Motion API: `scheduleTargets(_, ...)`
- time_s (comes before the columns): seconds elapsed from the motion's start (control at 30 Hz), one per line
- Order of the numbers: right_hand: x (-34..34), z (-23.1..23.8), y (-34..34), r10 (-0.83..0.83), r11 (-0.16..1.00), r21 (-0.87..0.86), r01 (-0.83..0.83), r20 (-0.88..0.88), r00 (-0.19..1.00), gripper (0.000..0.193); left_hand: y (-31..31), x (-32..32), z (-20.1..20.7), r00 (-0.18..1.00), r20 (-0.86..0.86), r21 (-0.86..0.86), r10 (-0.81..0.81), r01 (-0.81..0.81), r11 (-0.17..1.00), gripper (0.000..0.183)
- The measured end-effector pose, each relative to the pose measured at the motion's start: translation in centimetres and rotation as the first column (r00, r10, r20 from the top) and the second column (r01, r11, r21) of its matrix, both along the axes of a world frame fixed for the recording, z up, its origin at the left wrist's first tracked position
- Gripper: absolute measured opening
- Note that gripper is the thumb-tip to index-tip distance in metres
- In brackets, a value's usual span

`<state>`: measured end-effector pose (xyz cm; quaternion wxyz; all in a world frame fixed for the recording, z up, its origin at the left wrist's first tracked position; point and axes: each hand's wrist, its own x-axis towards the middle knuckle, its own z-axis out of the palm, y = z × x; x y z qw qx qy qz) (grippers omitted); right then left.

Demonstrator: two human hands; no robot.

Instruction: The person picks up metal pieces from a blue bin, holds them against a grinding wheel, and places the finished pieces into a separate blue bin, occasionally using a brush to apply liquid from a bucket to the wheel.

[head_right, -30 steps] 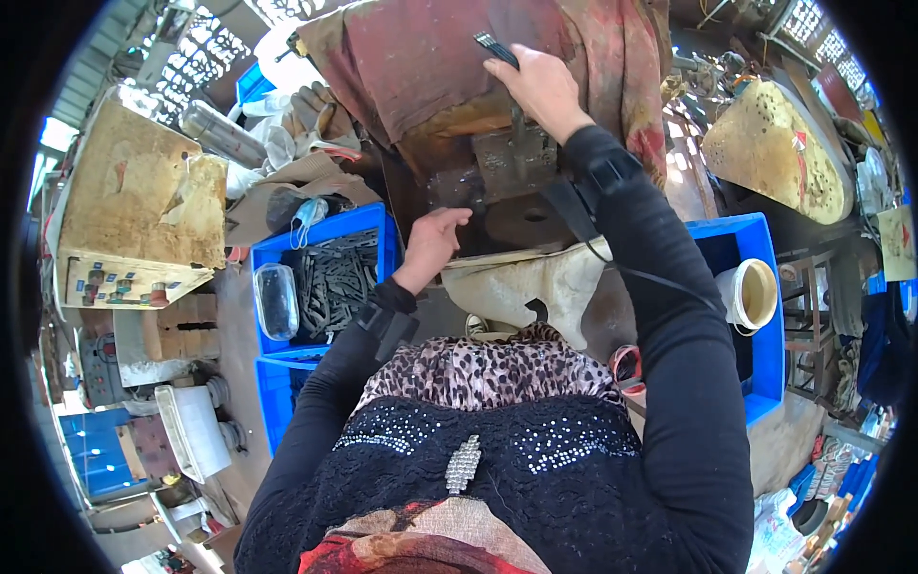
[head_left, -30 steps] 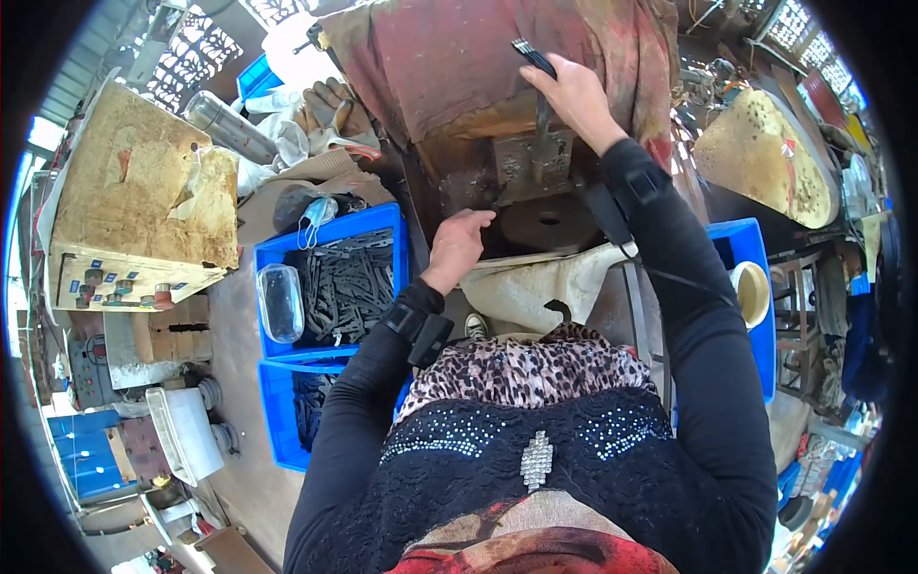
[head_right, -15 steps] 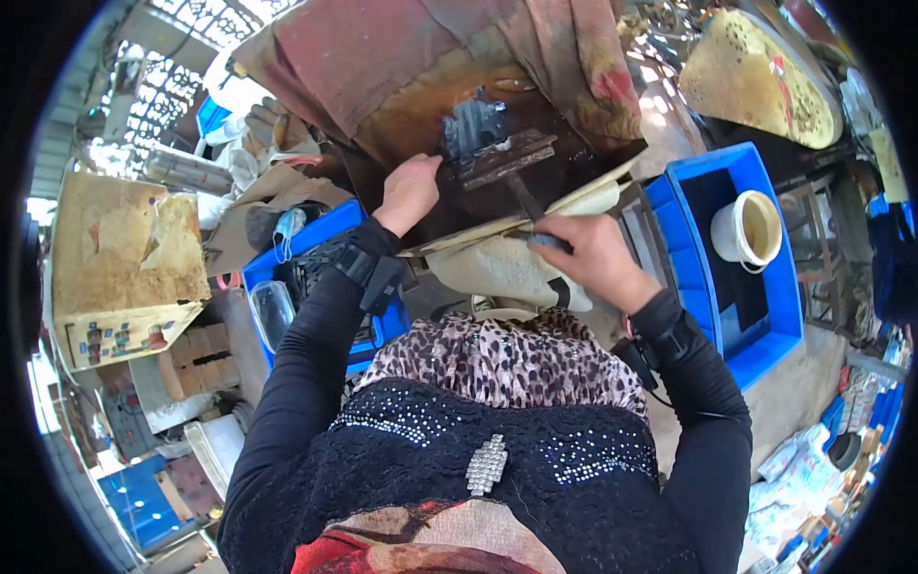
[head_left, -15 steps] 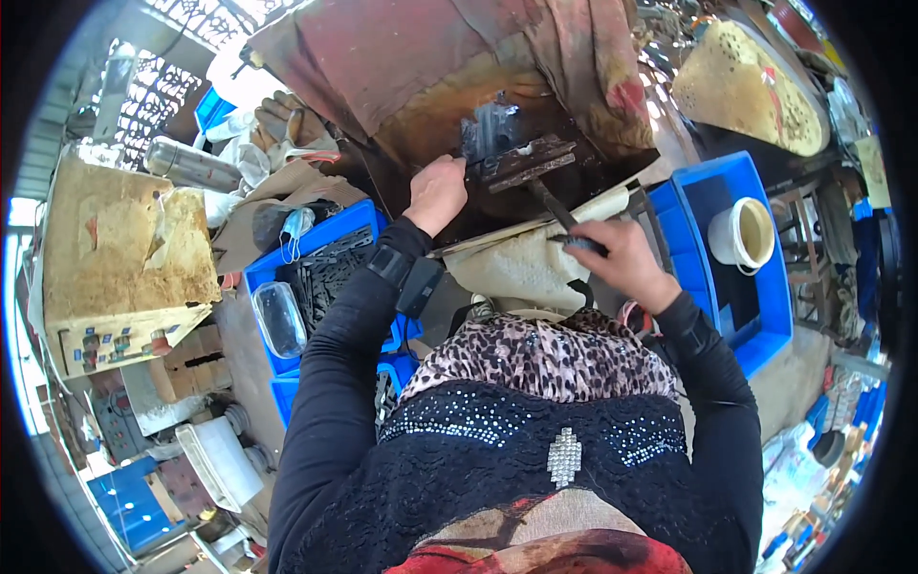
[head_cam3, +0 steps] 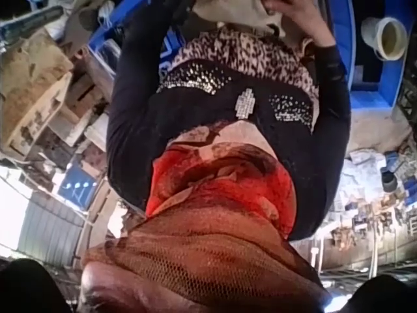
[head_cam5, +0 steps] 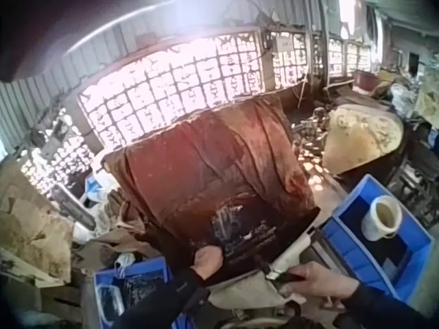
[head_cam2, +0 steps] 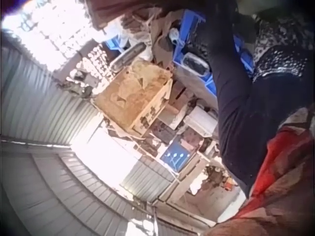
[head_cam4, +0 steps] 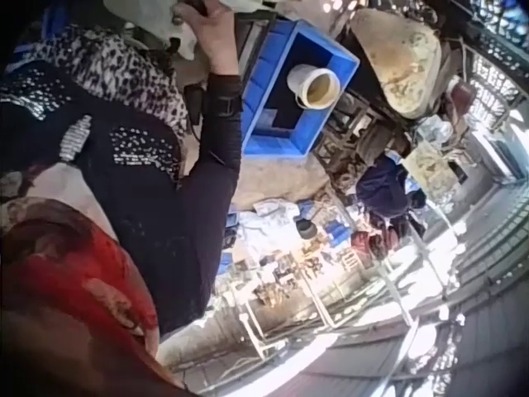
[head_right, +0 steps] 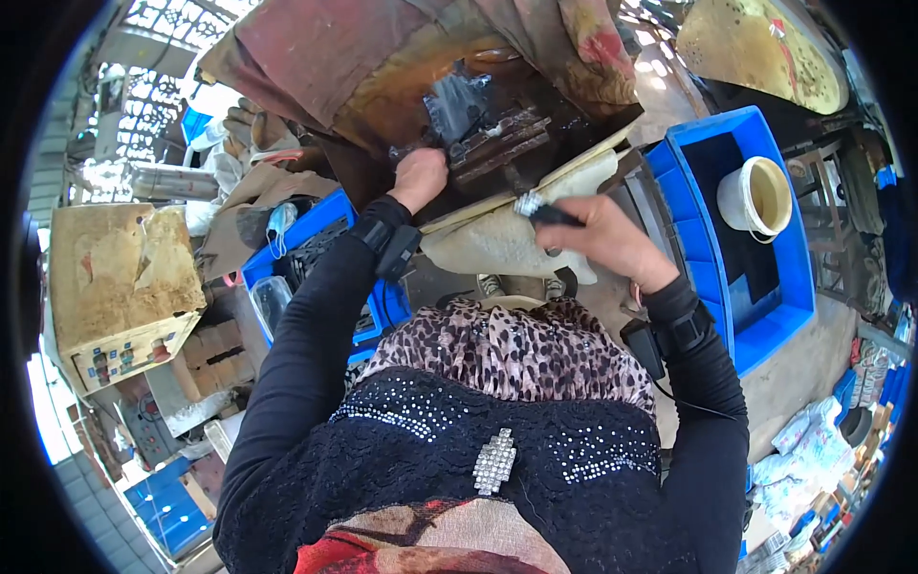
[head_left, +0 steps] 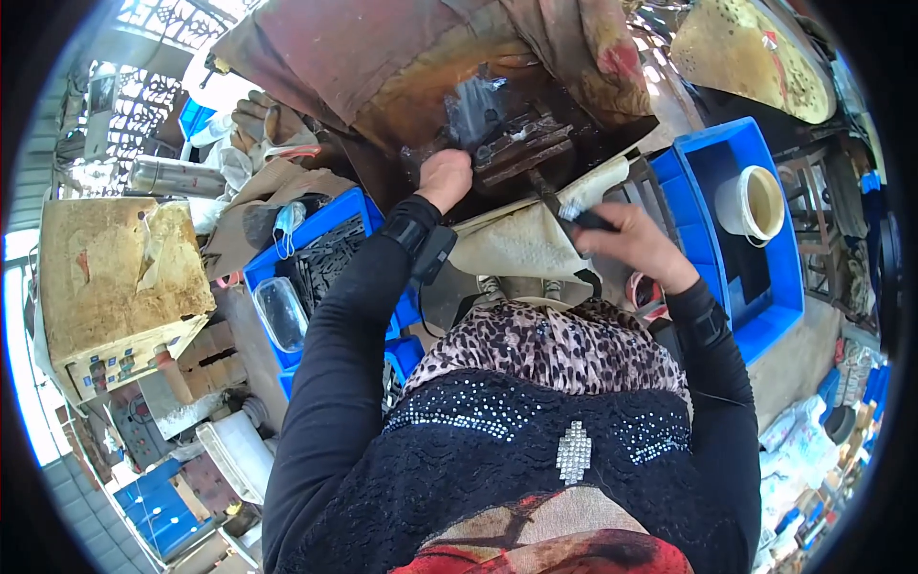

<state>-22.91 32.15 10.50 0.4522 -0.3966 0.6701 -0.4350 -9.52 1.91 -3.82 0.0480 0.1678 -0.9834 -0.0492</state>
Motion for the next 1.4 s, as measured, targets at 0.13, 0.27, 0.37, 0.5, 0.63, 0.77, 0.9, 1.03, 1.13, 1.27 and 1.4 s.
scheduleTargets(0.13,-2.4,-1.0,-2.4,-0.207,0.978,0.04,0.204,0.264,0.942,0.018,0.8,0.6,2.7,0.994,-0.025,0.053,0.106,-0.105,0.993,0.017)
scheduleTargets(0.27,-3.9,-4.1,-6.0,-0.209,0.941,-0.058,0.334,0.676,0.707,0.021,1.8,1.2,8.2,0.909,0.062,0.683,0.412,-0.339,0.647,0.024)
scheduleTargets(0.37,-3.1,-4.5,-9.4,-0.235,0.916,-0.04,0.399,0.752,0.616,0.023,2.7,1.3,10.0,0.879,-0.103,0.72,0.465,-0.256,0.645,0.031)
scheduleTargets(0.5,-1.4,-4.6,-12.7,-0.267,0.859,-0.015,0.512,0.84,0.472,0.02,4.2,0.5,10.9,0.896,-0.3,0.377,0.328,-0.205,0.903,0.022)
scheduleTargets(0.63,-0.9,-5.4,-14.3,-0.254,0.796,-0.024,0.604,0.893,0.37,0.019,6.3,-1.2,10.8,0.913,-0.388,0.033,0.127,-0.123,0.992,0.018)
scheduleTargets(0.77,-1.1,-6.1,-14.7,-0.215,0.767,-0.121,0.631,0.876,0.431,0.018,8.6,-2.5,11.0,0.941,-0.32,0.022,0.111,-0.109,0.994,0.01)
scheduleTargets(0.9,-1.2,-5.7,-14.2,-0.295,0.73,-0.104,0.675,0.844,0.448,0.014,9.2,-2.0,11.7,0.946,-0.318,0.092,0.055,-0.027,0.995,0.013)
scheduleTargets(1.03,-2.9,-5.1,-11.7,-0.3,0.79,-0.086,0.607,0.81,0.504,0.019,5.4,0.6,10.9,0.898,-0.435,0.376,0.066,0.114,0.919,0.028)
scheduleTargets(1.13,-4.2,-5.4,-9.2,-0.177,0.868,-0.191,0.458,0.743,0.645,0.022,3.6,1.3,12.6,0.857,-0.149,0.877,0.494,-0.117,0.467,0.042)
scheduleTargets(1.27,-2.0,-1.3,-5.9,-0.218,0.973,0.011,0.23,0.372,0.902,0.019,-1.4,1.6,6.6,0.832,-0.164,0.894,0.53,-0.102,0.436,0.043)
scheduleTargets(1.4,-0.7,-3.0,-2.6,0.084,0.992,-0.096,-0.079,0.053,0.995,0.025,-2.1,0.3,2.8,0.887,-0.19,0.814,0.421,-0.097,0.572,0.041)
